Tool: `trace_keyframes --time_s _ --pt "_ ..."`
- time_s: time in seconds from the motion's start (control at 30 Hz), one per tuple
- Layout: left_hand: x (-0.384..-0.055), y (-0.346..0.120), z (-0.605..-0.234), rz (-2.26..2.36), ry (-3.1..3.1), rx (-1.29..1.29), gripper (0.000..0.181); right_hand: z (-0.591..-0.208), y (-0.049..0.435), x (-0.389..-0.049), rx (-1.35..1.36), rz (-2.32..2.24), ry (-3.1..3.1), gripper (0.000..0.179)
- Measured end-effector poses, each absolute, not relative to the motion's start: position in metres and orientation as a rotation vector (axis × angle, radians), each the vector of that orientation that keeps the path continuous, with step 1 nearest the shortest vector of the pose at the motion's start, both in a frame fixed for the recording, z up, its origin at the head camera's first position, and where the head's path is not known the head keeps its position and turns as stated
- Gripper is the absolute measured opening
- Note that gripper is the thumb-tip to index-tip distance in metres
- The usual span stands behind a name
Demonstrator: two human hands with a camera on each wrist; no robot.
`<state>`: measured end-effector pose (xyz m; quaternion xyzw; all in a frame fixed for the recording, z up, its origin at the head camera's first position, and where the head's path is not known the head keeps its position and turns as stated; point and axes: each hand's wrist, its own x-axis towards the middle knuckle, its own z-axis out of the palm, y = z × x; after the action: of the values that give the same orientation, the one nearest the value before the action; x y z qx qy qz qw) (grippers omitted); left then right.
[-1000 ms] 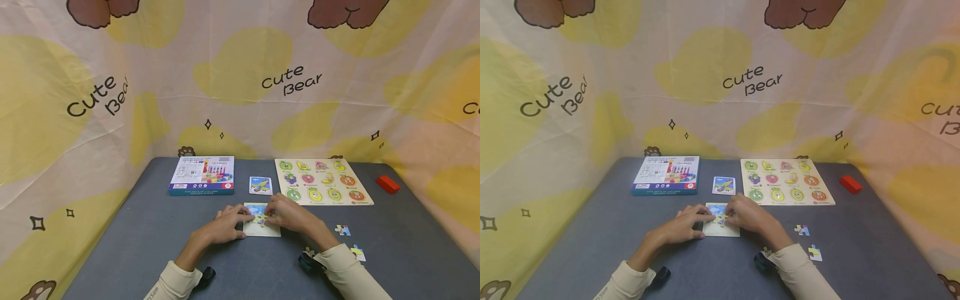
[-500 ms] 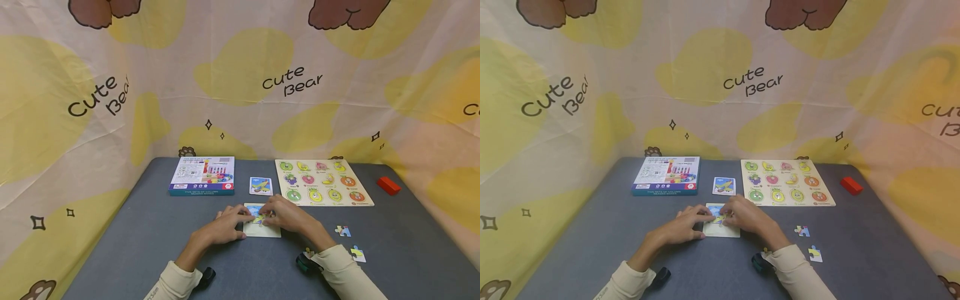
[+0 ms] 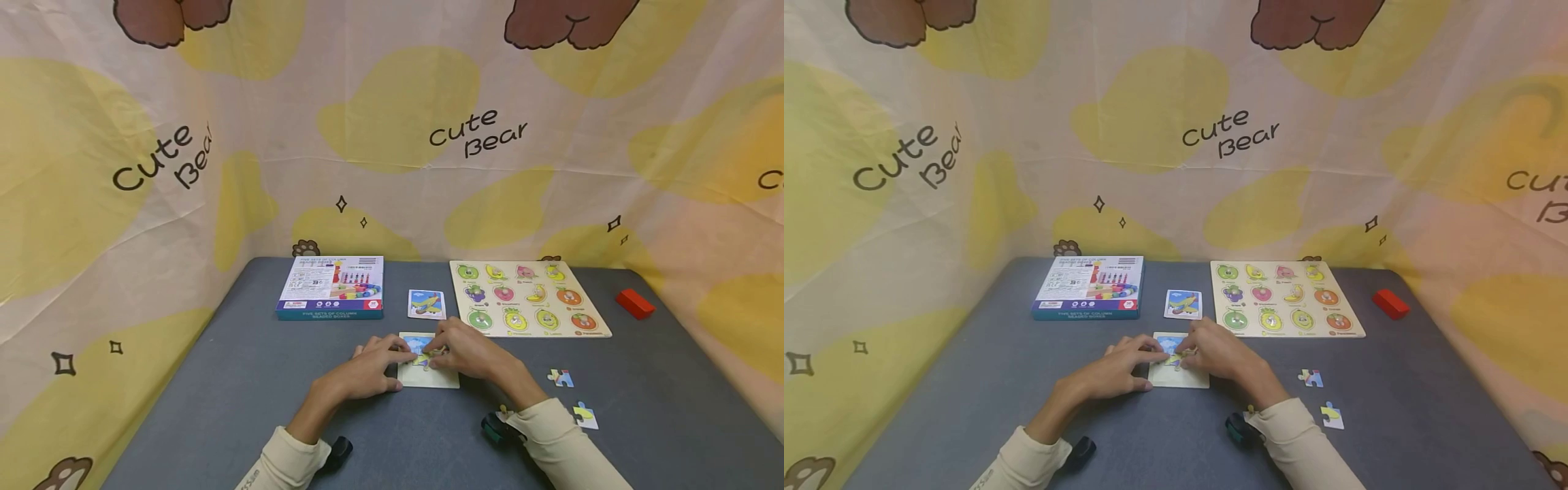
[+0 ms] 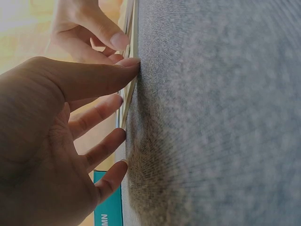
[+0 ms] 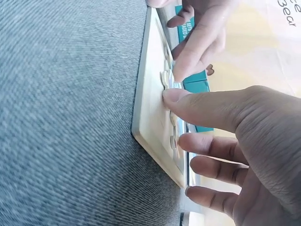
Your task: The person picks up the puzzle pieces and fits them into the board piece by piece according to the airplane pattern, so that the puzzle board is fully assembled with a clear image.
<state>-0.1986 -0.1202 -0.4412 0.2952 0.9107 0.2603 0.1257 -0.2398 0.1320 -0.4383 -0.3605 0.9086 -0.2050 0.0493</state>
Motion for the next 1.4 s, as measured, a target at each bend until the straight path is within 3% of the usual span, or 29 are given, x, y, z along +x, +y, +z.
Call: trace_keyframes --time_s 1.4 --pt "-0.193 -0.109 -0.438 0.540 2.570 0.945 0.060 -0.436 0.150 -0.238 -1.075 -0.760 2.749 0.021"
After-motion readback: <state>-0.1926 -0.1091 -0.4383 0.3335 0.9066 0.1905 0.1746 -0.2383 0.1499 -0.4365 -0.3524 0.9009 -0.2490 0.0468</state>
